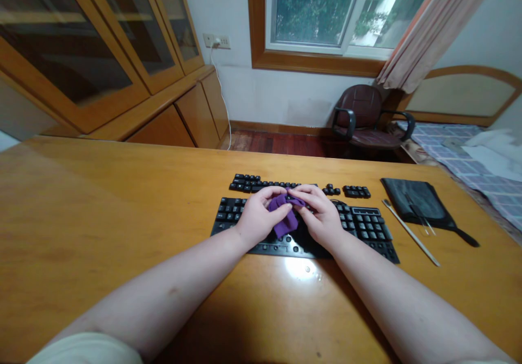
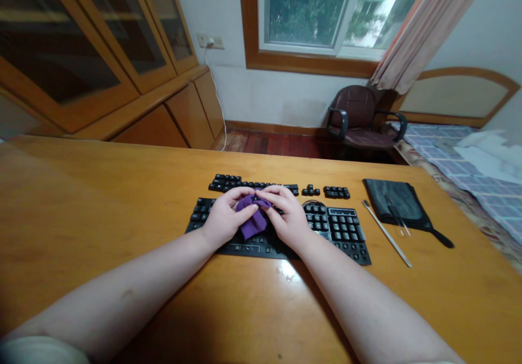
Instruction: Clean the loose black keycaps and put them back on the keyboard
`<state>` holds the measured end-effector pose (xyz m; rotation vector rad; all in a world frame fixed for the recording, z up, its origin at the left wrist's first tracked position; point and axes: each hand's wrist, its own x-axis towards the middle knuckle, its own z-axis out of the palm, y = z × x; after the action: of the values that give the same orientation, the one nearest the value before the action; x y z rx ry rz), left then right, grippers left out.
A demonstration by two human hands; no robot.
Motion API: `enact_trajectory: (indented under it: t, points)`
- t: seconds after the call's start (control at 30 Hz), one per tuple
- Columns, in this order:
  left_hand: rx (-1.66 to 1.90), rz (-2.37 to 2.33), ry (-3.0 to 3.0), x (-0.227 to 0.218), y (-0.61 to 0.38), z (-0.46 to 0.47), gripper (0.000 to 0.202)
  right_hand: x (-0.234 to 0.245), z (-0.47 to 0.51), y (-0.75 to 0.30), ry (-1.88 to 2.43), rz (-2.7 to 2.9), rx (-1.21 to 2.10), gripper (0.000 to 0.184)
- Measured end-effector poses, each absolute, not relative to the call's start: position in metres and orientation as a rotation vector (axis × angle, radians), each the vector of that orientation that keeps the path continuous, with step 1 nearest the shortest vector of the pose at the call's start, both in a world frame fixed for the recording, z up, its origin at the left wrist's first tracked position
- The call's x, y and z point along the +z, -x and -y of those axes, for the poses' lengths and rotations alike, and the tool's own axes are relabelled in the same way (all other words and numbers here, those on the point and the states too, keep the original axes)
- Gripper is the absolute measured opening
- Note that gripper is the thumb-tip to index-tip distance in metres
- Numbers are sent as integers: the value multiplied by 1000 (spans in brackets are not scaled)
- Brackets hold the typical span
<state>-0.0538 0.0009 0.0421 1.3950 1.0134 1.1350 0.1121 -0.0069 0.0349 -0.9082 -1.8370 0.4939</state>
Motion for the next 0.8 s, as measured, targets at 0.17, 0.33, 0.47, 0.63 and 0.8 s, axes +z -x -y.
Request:
enact_trajectory:
  t: [0.17,0.33,0.47,0.63,0.8]
  points:
    - [1128,-985,-1345,44,52,2,28,34,8,-114,879,1794,513,35]
    - [1087,-1022,-1464,44,54,-2,24,32,10,-110,822,1714,588,34]
    - [1055,-1064,-1536,46,56,-4,23,33,10,-107,885,1610,625,29]
    - [1001,-1074,-1512,48,58,-7,23,37,7,-111,895,1802,558,33]
    - [902,-998,-1374,46,56,-9,18,40,6,-114,875,1867,557,32]
